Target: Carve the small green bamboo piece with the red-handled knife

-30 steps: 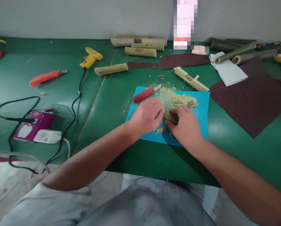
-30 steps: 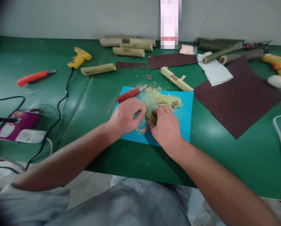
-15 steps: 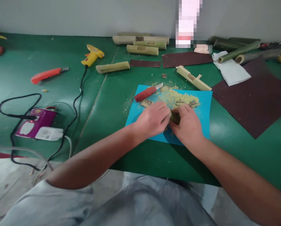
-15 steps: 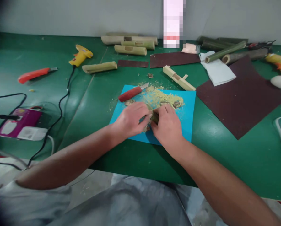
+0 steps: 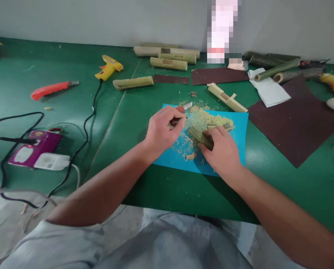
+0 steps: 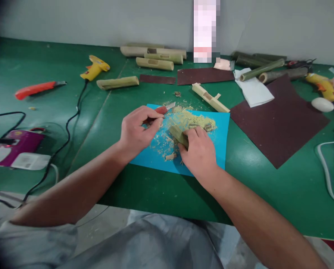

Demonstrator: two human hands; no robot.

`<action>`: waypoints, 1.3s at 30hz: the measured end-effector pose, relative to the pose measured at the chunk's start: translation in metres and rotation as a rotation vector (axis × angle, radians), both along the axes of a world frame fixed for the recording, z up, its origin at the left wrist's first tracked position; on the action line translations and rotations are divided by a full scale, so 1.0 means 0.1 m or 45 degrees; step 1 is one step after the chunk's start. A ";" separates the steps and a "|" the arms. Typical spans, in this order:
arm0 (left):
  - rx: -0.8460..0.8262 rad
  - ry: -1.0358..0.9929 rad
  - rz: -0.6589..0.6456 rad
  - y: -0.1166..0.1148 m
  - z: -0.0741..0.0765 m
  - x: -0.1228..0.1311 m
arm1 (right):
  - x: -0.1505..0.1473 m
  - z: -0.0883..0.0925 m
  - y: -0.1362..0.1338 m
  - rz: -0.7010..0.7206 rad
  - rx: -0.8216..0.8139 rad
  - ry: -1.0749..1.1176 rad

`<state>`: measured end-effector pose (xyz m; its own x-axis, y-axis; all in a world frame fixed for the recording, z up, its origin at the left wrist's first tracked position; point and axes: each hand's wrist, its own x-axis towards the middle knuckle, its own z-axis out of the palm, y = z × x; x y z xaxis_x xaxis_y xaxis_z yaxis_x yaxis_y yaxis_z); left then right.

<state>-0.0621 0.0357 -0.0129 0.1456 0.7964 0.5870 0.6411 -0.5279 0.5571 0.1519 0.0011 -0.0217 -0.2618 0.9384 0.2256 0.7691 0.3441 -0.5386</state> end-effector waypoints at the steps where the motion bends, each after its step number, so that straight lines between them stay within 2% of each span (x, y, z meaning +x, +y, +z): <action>1: -0.027 -0.016 -0.007 0.01 0.00 0.00 | 0.01 0.00 0.01 0.005 0.020 -0.009; 12: -0.089 -0.018 -0.286 0.04 -0.06 0.06 | 0.10 0.04 0.04 0.077 0.103 -0.095; 19: -0.295 -0.125 -0.215 -0.01 0.00 0.10 | 0.16 0.06 0.07 0.064 0.119 -0.155; 26: -0.584 -0.378 -0.095 -0.06 0.00 0.12 | 0.16 0.03 0.12 0.147 0.129 -0.090; 33: -0.586 -0.235 -0.146 -0.08 0.12 0.07 | 0.16 0.02 0.12 0.199 0.080 -0.055; 39: -0.687 -0.125 -0.285 -0.09 0.16 0.01 | 0.16 0.01 0.12 0.211 0.098 -0.018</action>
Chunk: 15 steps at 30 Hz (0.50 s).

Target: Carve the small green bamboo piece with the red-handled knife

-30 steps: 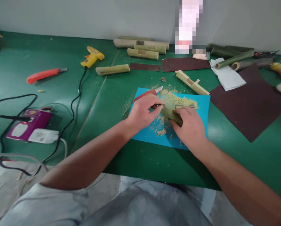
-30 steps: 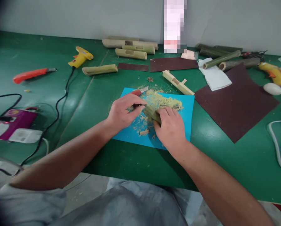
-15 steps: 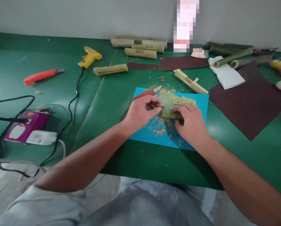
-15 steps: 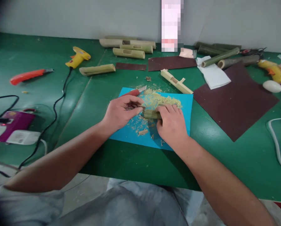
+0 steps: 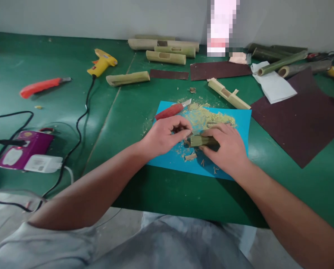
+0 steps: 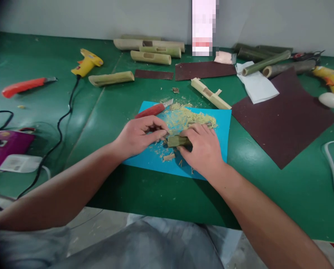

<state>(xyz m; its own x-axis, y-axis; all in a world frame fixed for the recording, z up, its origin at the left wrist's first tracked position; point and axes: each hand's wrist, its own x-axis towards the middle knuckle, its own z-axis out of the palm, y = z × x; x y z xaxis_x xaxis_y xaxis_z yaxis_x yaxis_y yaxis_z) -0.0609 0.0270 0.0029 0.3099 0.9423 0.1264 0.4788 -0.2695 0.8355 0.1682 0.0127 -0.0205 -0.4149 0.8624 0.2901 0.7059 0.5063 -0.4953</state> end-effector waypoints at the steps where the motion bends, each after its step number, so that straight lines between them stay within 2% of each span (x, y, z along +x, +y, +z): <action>1: 0.002 0.024 -0.024 0.00 0.01 -0.01 | 0.00 0.00 0.00 0.007 0.004 0.000; 8: -0.051 0.090 -0.214 0.02 0.03 -0.05 | 0.01 0.03 0.00 0.044 -0.012 0.005; 15: -0.041 0.166 -0.206 -0.03 0.09 -0.03 | -0.01 0.03 -0.01 0.080 0.008 -0.013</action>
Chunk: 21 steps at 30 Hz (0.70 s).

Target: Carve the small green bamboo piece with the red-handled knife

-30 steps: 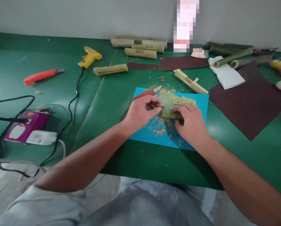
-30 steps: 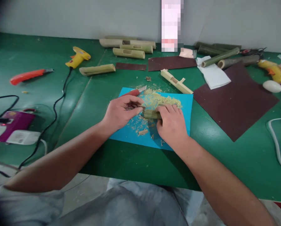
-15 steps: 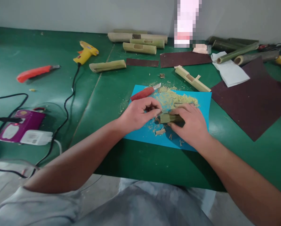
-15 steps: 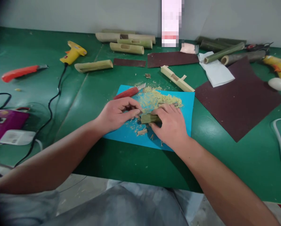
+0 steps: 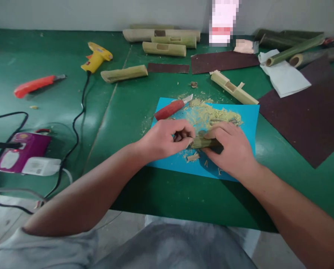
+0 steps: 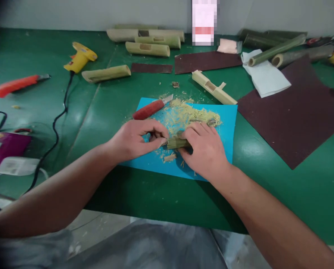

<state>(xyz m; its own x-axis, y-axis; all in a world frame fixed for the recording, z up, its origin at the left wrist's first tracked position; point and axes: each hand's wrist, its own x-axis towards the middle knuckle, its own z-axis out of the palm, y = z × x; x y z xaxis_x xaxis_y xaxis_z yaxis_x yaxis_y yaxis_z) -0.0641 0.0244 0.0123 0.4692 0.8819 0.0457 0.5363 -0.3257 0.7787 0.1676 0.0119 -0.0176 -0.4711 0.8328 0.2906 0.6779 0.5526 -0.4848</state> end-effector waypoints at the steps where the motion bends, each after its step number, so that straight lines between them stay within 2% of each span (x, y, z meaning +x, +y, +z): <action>1: -0.007 0.017 -0.016 0.00 0.01 0.00 | 0.00 0.00 0.00 0.006 -0.001 -0.003; 11: -0.084 0.076 0.018 -0.01 0.04 0.02 | 0.00 -0.01 0.01 0.025 -0.003 0.042; 21: 0.030 0.138 0.099 -0.07 -0.01 0.08 | -0.01 0.01 0.03 -0.011 -0.074 0.017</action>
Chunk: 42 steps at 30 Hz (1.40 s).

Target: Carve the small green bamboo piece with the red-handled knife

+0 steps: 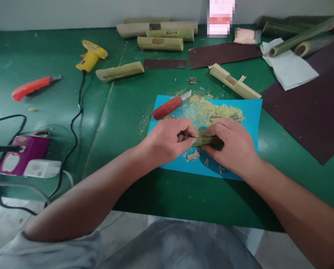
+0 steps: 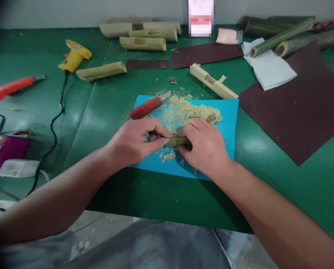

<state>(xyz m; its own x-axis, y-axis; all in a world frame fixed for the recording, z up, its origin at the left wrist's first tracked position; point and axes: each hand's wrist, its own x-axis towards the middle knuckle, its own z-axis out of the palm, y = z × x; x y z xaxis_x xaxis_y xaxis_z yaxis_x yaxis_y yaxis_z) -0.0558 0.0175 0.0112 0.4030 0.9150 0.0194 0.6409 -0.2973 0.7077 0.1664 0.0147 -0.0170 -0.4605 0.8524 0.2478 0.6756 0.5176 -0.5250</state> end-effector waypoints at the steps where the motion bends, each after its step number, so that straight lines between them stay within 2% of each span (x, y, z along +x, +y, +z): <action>1: 0.005 0.004 -0.005 0.00 0.01 0.00 | 0.00 0.00 0.00 -0.005 -0.001 0.004; 16: 0.192 0.162 -0.081 -0.06 0.07 0.03 | 0.00 0.01 0.03 -0.011 -0.018 -0.014; 32: 0.164 0.165 -0.145 -0.01 0.10 0.04 | 0.00 0.02 0.04 -0.011 -0.036 -0.037; 42: 0.048 0.219 -0.186 0.08 0.14 0.02 | -0.01 0.03 0.05 -0.012 -0.029 -0.051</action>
<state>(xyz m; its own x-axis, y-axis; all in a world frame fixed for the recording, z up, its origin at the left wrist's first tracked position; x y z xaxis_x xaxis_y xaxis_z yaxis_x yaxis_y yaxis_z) -0.0542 0.0258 0.0248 0.5315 0.8466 -0.0278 0.6995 -0.4202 0.5781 0.1658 0.0196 -0.0135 -0.4618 0.8618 0.2097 0.7007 0.4994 -0.5094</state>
